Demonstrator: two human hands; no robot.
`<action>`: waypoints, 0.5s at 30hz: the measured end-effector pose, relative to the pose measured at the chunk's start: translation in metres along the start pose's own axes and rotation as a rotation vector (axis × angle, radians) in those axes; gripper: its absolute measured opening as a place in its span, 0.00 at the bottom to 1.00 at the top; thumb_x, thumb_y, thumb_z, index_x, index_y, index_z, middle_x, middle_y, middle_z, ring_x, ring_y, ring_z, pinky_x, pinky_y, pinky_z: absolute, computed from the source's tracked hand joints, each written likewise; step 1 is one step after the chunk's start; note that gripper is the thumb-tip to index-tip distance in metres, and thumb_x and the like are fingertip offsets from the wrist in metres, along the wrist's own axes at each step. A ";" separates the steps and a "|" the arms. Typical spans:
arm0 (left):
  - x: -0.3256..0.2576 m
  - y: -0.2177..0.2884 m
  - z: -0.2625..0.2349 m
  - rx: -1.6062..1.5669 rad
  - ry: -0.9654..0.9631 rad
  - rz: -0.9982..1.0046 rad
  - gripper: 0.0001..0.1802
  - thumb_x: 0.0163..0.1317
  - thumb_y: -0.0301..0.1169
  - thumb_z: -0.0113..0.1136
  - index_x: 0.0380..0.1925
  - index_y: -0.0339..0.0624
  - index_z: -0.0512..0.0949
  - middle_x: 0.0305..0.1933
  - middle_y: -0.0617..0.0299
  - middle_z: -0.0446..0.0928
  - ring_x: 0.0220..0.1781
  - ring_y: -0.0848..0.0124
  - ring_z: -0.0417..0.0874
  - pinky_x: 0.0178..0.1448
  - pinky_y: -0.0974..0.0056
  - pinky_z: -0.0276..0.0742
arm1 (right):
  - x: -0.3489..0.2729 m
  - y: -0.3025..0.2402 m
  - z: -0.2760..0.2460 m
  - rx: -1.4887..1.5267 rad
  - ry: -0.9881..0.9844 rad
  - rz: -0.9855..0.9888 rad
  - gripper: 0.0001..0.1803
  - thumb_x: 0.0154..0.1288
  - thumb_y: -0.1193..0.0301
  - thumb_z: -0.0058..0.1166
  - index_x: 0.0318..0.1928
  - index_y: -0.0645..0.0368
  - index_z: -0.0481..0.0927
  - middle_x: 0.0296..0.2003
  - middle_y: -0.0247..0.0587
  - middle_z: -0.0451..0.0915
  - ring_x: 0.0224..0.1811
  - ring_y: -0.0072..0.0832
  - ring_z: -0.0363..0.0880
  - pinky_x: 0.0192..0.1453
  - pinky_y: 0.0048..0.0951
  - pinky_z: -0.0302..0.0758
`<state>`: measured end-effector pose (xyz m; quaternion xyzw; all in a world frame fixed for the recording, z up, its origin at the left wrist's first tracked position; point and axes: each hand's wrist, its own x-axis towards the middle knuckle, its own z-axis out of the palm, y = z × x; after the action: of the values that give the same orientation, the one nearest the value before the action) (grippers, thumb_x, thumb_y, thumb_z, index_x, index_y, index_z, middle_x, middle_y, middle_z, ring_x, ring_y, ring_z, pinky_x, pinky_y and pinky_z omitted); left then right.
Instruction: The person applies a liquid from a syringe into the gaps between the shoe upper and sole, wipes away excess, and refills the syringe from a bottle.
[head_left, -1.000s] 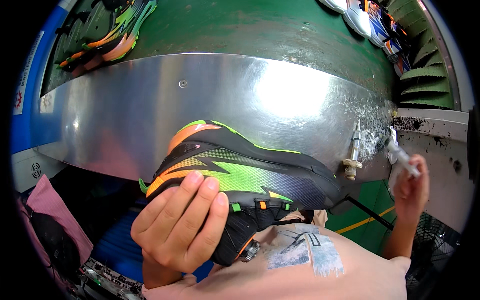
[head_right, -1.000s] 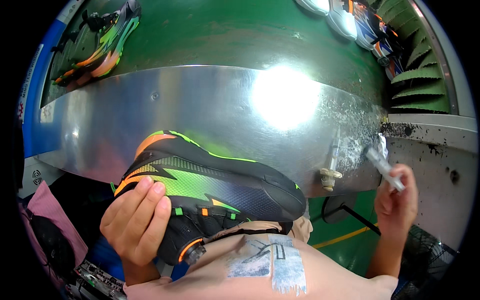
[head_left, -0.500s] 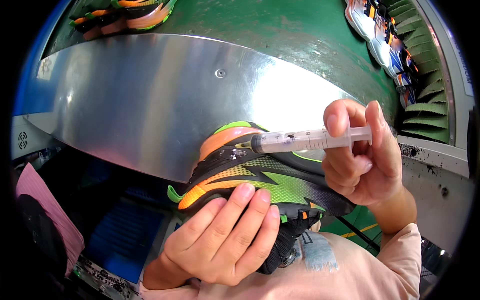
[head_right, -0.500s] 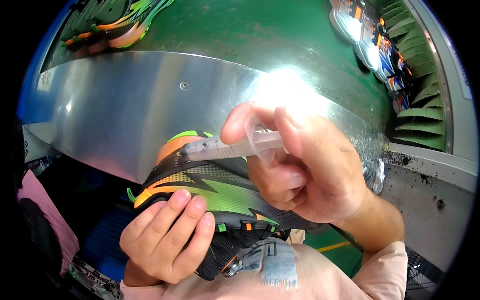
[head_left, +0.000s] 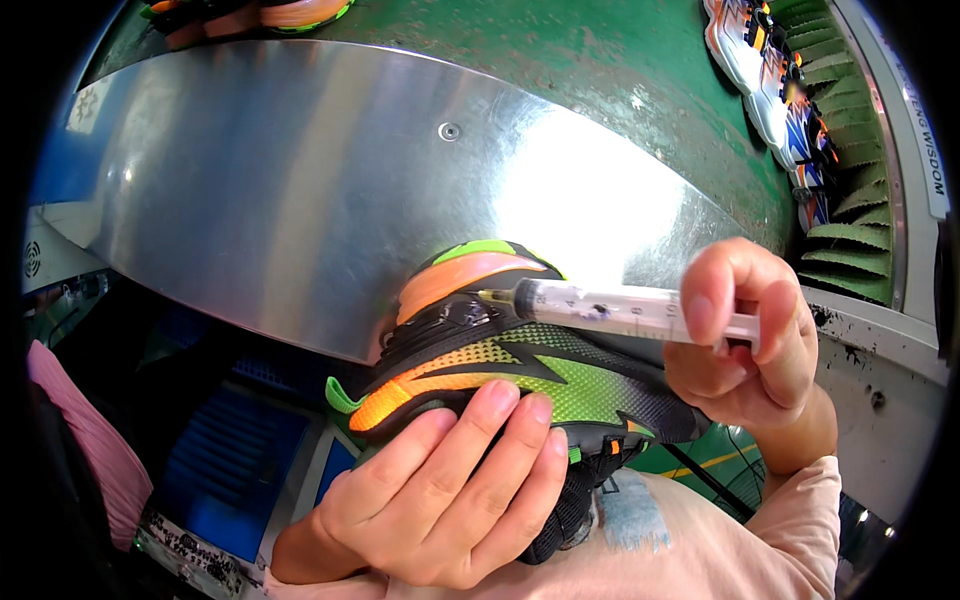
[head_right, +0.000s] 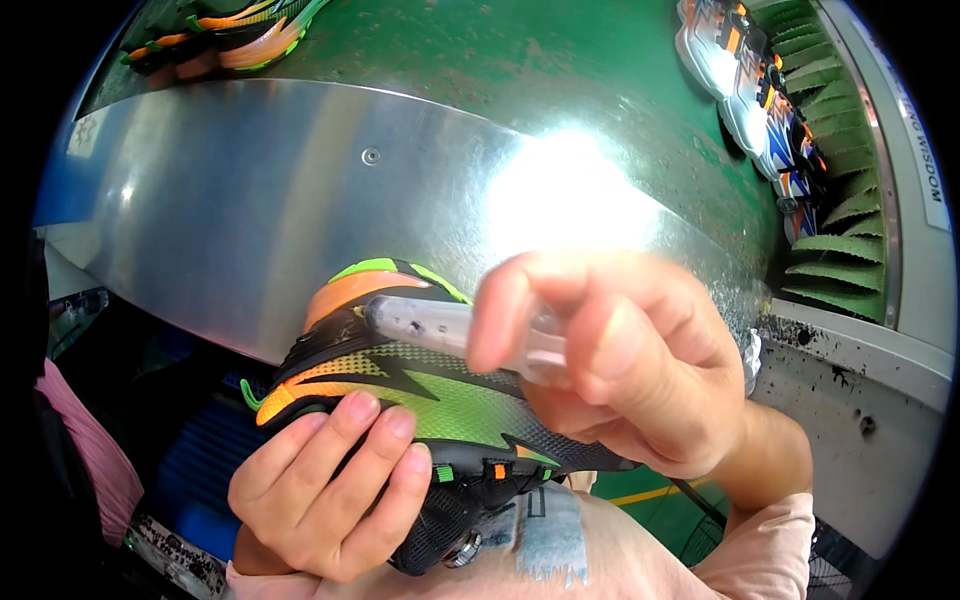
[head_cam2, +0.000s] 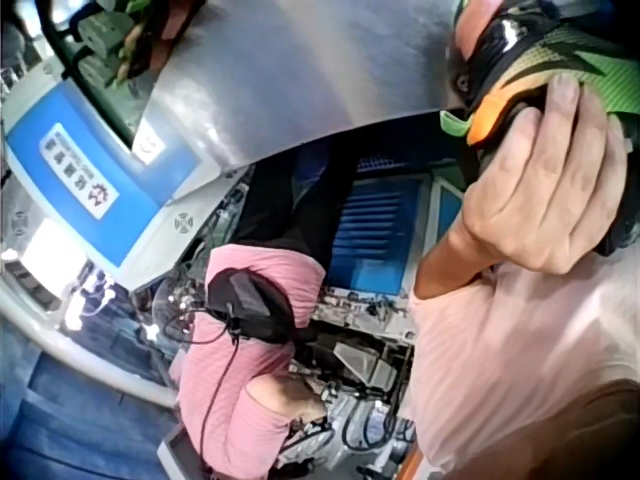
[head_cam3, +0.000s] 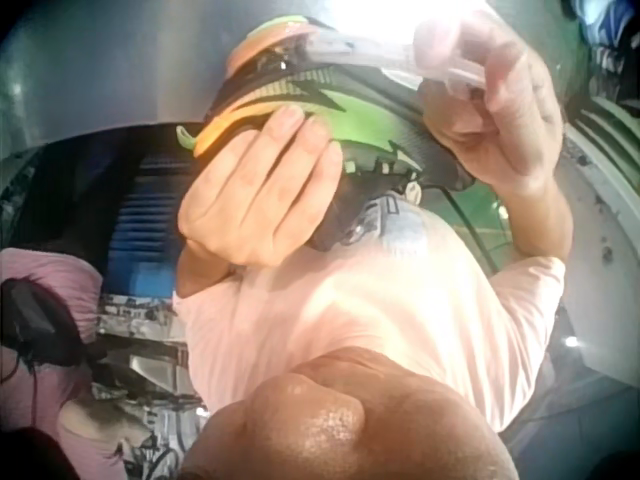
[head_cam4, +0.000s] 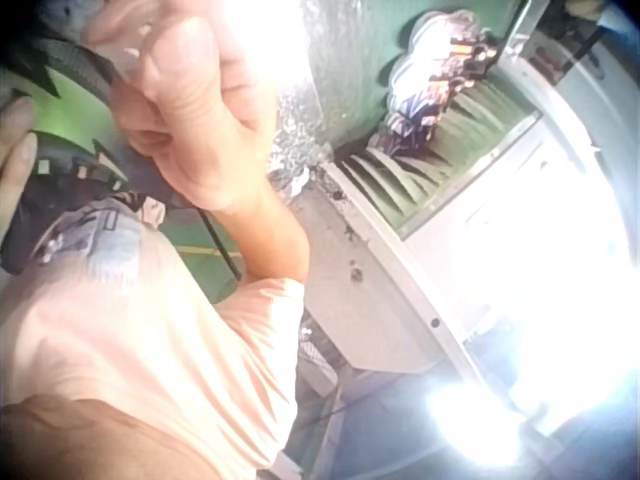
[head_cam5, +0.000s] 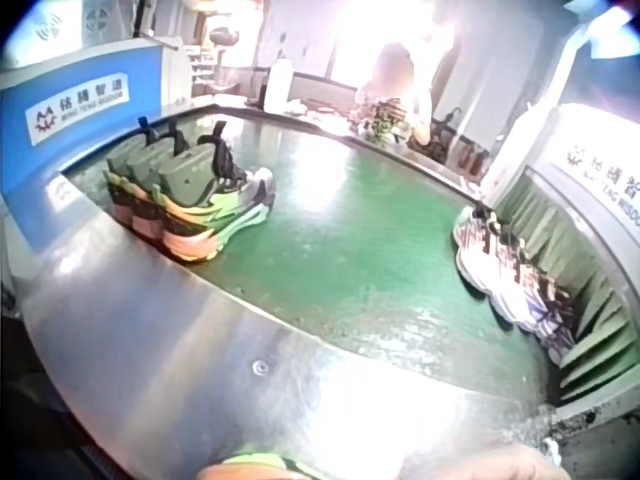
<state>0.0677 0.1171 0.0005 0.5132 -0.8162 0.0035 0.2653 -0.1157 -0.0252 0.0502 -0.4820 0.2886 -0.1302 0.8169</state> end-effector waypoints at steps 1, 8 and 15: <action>0.001 0.001 -0.001 0.002 -0.016 0.000 0.09 0.58 0.29 0.52 0.38 0.48 0.77 0.40 0.63 0.81 0.45 0.65 0.81 0.49 0.67 0.72 | -0.005 0.000 -0.001 0.014 0.025 0.013 0.25 0.66 0.51 0.42 0.39 0.66 0.68 0.14 0.24 0.60 0.13 0.09 0.51 0.15 0.14 0.47; -0.009 -0.004 -0.007 -0.009 -0.036 0.032 0.09 0.57 0.27 0.53 0.38 0.44 0.75 0.40 0.56 0.81 0.44 0.59 0.82 0.50 0.62 0.74 | -0.040 0.010 0.005 0.018 0.187 0.038 0.30 0.66 0.49 0.43 0.41 0.71 0.71 0.16 0.27 0.65 0.13 0.09 0.53 0.17 0.15 0.47; -0.033 -0.002 -0.009 0.096 -0.015 -0.067 0.08 0.60 0.30 0.52 0.40 0.47 0.74 0.43 0.59 0.80 0.49 0.60 0.80 0.55 0.61 0.71 | -0.060 0.012 0.005 -0.004 0.164 0.054 0.30 0.66 0.49 0.43 0.39 0.71 0.73 0.19 0.30 0.67 0.14 0.10 0.55 0.18 0.16 0.50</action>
<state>0.0838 0.1462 -0.0063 0.5523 -0.7995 0.0298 0.2340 -0.1614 0.0138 0.0629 -0.4635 0.3680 -0.1466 0.7927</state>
